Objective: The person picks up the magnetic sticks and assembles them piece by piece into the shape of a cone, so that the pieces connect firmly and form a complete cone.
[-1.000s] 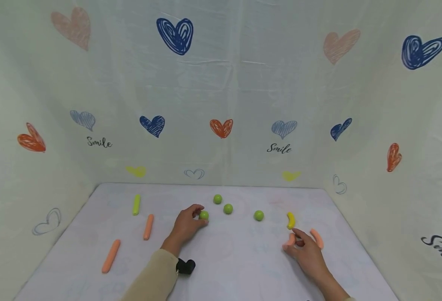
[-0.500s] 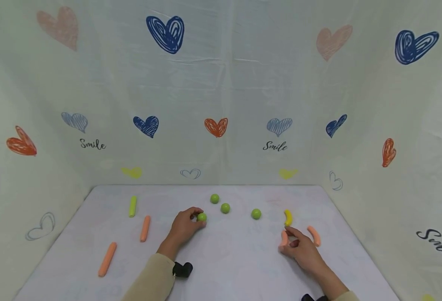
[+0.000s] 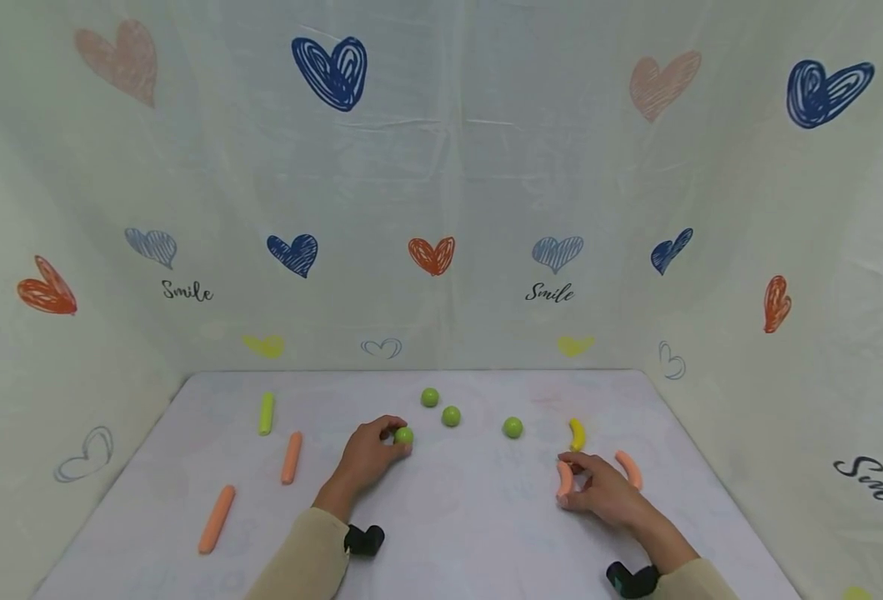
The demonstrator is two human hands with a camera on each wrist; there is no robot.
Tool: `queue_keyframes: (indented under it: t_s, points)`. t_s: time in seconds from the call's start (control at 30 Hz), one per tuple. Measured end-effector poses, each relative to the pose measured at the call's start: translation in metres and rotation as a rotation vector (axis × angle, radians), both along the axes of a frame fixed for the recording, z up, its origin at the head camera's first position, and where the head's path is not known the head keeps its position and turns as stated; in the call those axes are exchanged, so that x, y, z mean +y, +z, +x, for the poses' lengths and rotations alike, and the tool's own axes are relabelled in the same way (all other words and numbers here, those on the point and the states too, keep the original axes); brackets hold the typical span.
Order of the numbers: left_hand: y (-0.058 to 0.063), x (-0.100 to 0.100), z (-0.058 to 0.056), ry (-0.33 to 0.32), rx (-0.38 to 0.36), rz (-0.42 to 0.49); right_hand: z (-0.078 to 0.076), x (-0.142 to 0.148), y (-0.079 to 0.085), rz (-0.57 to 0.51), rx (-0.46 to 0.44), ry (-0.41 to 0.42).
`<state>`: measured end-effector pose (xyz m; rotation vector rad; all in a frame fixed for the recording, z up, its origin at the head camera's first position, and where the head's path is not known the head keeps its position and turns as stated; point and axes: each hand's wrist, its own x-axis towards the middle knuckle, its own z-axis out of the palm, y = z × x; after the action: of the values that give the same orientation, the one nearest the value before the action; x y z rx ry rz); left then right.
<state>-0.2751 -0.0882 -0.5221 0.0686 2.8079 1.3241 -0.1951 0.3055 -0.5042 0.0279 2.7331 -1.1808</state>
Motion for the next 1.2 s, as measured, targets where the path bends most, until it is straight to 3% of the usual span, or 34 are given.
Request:
queue_keyframes:
  t_s: [0.2, 0.47, 0.83, 1.2]
  points:
    - [0.001, 0.000, 0.002, -0.003, 0.007, -0.002, 0.003, -0.001, -0.005, -0.001, 0.024, -0.028]
    - [0.001, -0.002, 0.003, -0.013, 0.014, -0.002, 0.011, -0.002, -0.012, -0.073, 0.100, 0.005]
    - [-0.001, -0.002, 0.003, -0.028, 0.022, -0.010, 0.010, -0.003, -0.013, -0.114, 0.058, -0.018]
    - [-0.001, -0.003, 0.004, -0.034, 0.030, -0.008, 0.012, -0.015, -0.014, 0.008, 0.063, -0.075]
